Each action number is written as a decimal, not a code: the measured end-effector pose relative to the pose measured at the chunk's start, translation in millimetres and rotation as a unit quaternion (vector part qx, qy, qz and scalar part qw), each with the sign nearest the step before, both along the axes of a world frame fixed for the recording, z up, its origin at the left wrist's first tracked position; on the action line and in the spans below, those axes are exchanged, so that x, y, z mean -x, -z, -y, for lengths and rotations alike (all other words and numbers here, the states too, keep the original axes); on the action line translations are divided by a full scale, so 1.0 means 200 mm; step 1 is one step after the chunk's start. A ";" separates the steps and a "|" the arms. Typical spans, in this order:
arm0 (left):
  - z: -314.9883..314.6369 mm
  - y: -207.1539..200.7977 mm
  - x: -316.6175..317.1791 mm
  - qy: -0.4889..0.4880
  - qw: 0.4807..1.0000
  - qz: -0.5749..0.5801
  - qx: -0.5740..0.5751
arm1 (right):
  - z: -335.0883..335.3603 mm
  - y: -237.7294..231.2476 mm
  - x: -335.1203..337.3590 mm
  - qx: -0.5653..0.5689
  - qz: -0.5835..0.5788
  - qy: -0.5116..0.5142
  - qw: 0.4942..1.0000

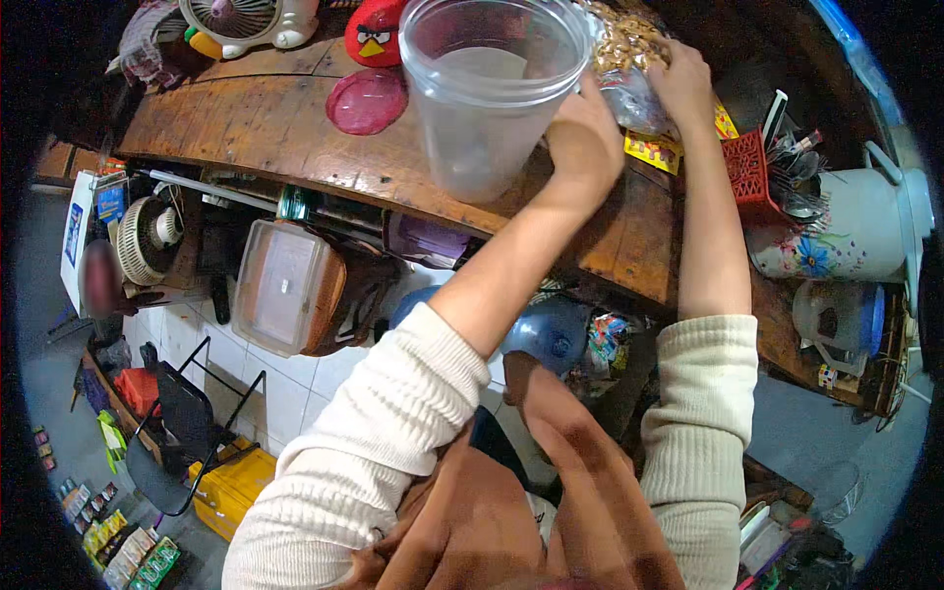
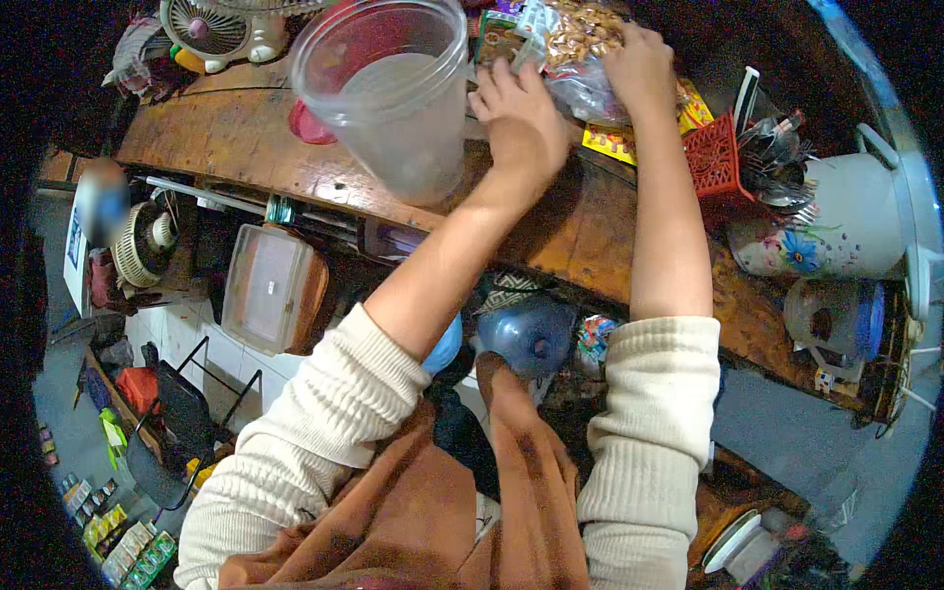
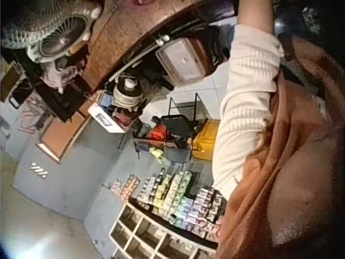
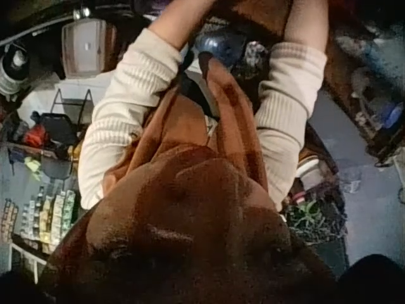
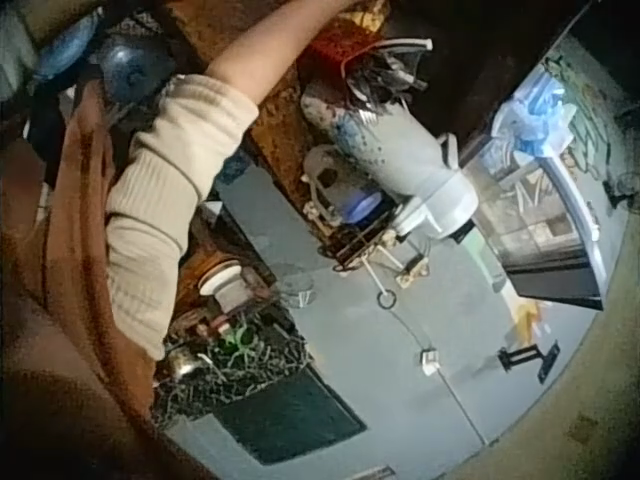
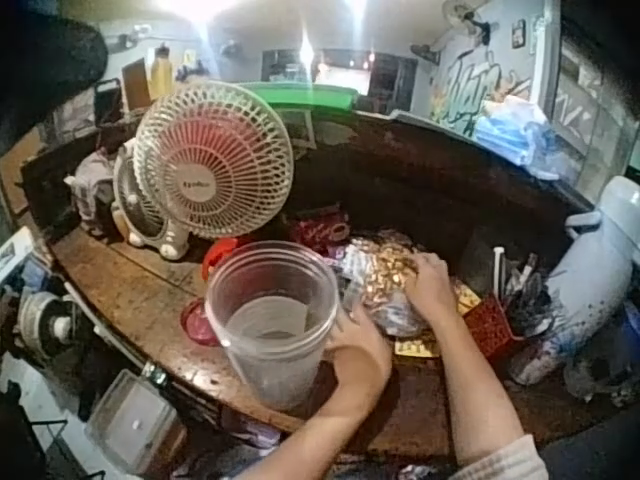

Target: Organizing various packets of instant drinks and snacks into a storage container.

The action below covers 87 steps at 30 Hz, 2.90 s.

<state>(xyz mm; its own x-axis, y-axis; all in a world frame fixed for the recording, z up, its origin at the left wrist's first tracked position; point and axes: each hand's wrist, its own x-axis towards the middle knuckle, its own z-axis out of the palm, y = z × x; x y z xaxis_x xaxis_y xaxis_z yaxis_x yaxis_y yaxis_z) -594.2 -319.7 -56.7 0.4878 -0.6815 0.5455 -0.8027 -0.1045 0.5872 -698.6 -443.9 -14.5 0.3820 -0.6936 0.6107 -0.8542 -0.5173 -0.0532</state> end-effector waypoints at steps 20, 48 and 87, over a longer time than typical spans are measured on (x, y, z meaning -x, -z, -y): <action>-0.65 -0.74 -0.51 0.142 0.947 0.073 0.277 | -0.78 -0.69 -0.36 -0.284 0.477 -0.472 0.685; 0.25 -0.10 -0.06 0.068 0.993 -0.025 0.089 | 0.08 -0.02 -0.09 -0.104 -0.010 -0.094 0.990; -0.29 -0.43 -0.71 0.292 0.908 -0.113 0.279 | -0.55 -0.44 -0.75 0.047 0.429 -0.440 0.788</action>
<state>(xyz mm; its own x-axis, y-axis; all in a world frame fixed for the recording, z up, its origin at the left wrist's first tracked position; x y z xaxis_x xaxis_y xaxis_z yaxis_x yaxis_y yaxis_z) -453.2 -261.1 29.9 0.2757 -0.5085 0.8157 -0.4780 0.6637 0.5753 -548.7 -333.9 72.5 0.1078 -0.3273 0.9388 0.1663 -0.9250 -0.3416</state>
